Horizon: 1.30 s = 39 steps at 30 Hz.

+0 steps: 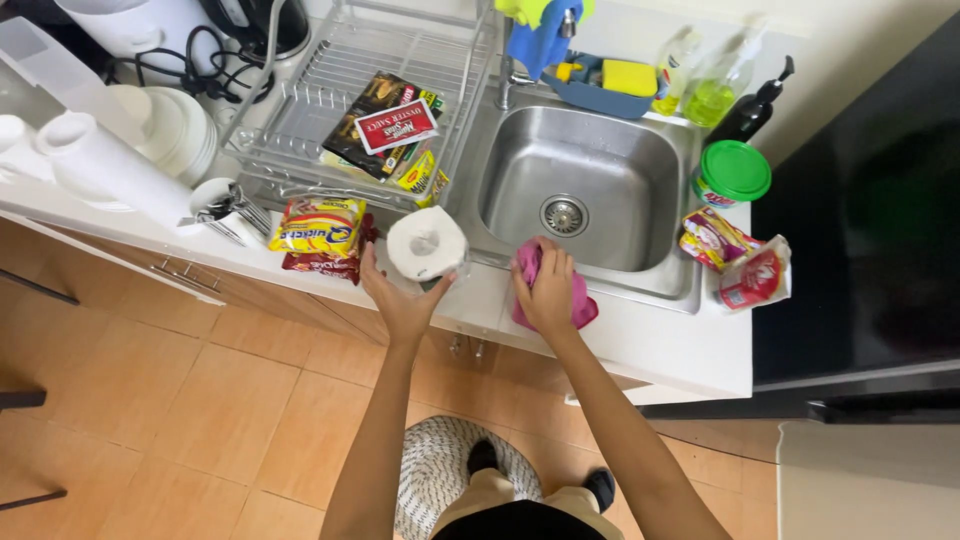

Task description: The person wipes various food packages and containers with a pink cloth on the kitchen counter. They then move these items, including a mug and a roll of paper towels, to a wire basket on top of the refrigerator. The person also wipes the counter surface and arranges the items in the basket.

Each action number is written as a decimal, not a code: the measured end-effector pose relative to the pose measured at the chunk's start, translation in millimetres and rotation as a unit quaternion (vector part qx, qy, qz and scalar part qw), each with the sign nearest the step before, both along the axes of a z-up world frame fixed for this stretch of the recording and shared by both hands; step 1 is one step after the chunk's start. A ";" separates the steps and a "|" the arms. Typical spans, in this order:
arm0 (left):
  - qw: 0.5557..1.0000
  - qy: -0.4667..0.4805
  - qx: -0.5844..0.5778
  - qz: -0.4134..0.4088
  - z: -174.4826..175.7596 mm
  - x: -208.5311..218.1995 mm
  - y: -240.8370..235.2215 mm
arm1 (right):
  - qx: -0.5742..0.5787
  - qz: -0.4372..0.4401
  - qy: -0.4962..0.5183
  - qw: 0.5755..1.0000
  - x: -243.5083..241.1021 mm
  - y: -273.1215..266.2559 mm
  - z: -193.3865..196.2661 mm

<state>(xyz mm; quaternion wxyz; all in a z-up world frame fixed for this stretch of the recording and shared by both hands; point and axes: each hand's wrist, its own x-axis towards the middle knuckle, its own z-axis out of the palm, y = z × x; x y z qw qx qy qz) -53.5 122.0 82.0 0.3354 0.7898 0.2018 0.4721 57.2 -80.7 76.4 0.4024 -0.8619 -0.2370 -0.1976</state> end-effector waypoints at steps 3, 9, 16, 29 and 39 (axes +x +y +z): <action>0.986 -0.046 -0.107 -0.117 -14.3 6.2 9.3 | -0.031 0.068 -0.019 0.997 1.0 5.8 3.8; 0.927 -0.107 -0.241 -0.268 -36.0 25.0 17.7 | -0.198 -0.004 -0.051 0.979 13.9 -15.6 -100.4; 0.935 -0.113 -0.242 -0.234 -38.3 25.3 -14.9 | -0.042 -0.050 0.063 0.996 11.8 -46.0 -87.6; 0.845 -0.092 -0.247 -0.466 50.7 76.9 -187.9 | 0.244 0.113 0.129 0.955 -31.4 -158.3 115.3; 0.663 -0.074 -0.324 -0.671 146.3 98.7 -334.0 | 0.205 0.069 0.053 0.975 -43.2 -300.2 200.6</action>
